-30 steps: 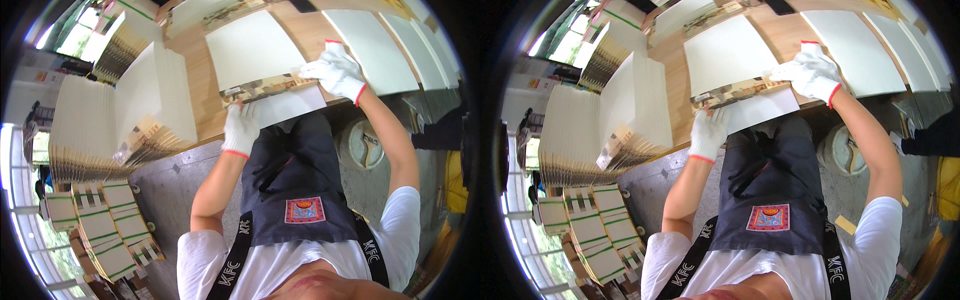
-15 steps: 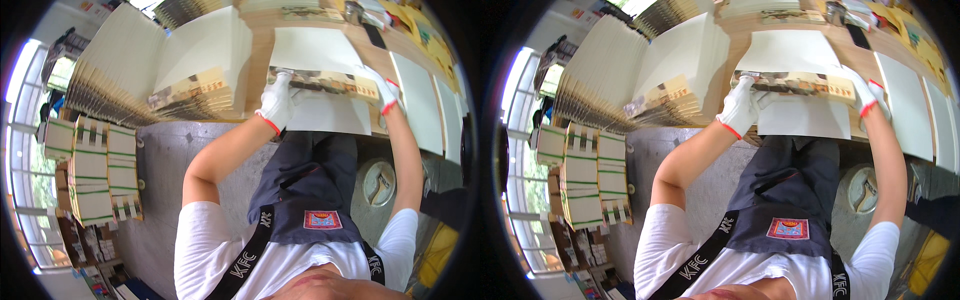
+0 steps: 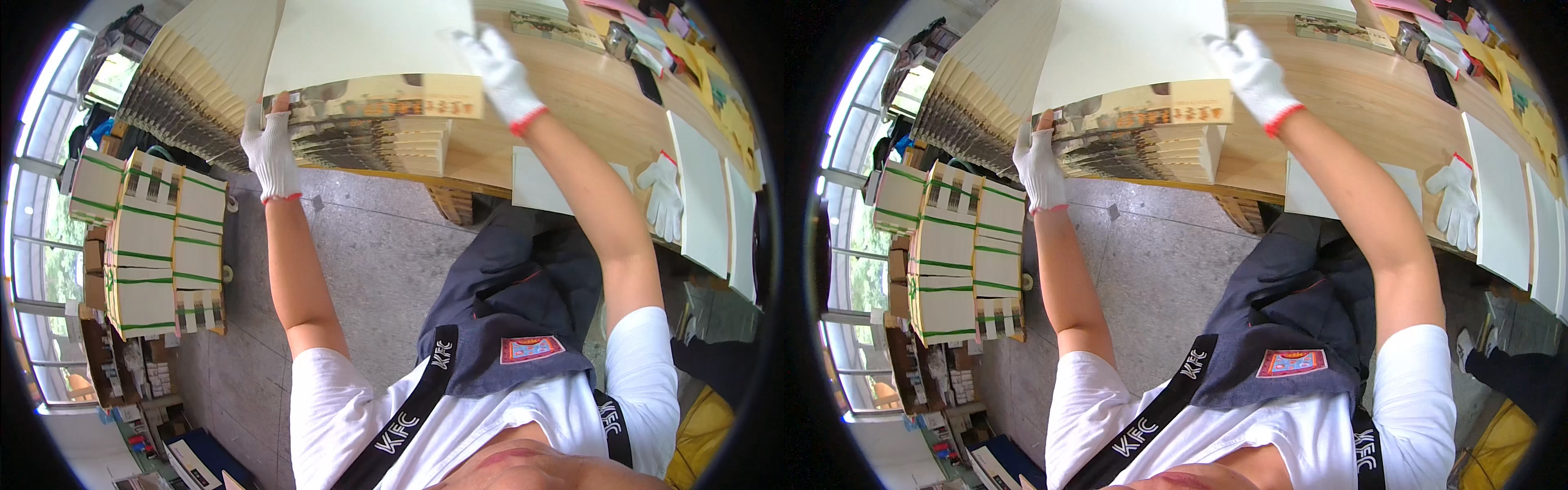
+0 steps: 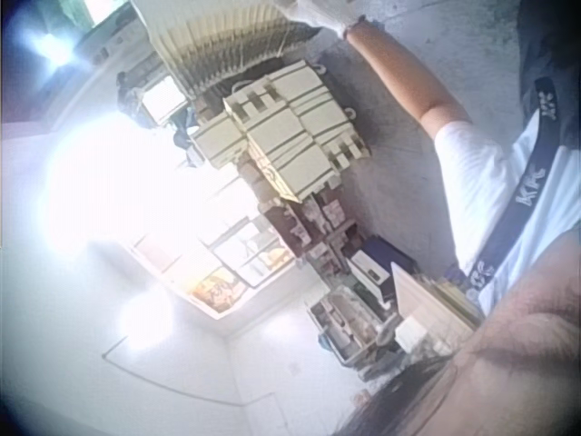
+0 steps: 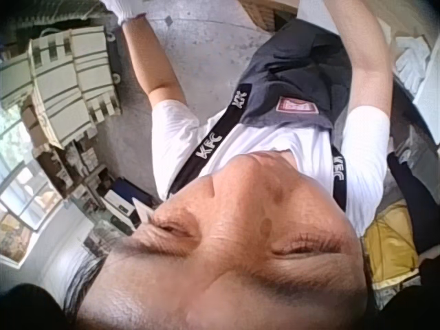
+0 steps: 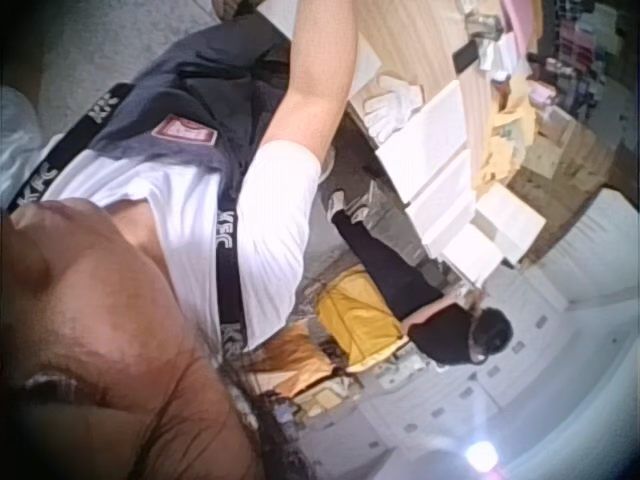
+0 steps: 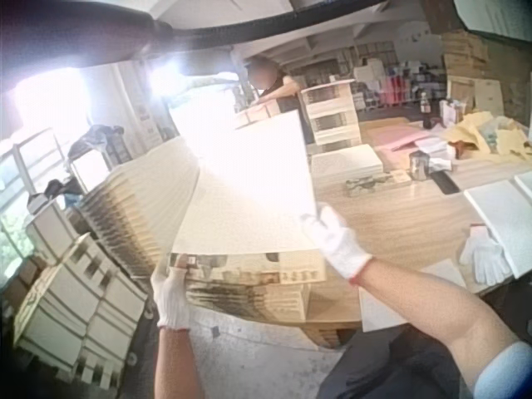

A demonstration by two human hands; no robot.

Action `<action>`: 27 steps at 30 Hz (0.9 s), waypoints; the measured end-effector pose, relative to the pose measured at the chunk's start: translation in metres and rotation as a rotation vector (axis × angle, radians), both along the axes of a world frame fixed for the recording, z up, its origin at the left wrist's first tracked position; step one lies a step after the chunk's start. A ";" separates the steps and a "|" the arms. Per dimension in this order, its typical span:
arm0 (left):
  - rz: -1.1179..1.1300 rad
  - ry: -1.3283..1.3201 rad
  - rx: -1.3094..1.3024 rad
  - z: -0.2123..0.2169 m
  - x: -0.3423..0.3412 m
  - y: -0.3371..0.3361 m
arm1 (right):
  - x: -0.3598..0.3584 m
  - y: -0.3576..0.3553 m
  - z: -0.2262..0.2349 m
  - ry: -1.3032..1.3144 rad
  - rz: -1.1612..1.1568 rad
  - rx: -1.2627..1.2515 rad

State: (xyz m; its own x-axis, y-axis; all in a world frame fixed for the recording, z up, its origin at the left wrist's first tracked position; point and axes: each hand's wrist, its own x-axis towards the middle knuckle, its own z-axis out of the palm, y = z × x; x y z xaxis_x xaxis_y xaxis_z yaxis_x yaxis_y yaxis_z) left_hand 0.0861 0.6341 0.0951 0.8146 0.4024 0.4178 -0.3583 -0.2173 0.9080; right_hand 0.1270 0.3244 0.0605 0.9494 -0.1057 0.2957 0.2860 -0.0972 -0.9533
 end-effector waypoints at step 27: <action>-1.413 0.364 -0.085 -0.101 -0.128 -0.391 | -0.256 -0.195 -0.080 0.713 -0.028 -0.372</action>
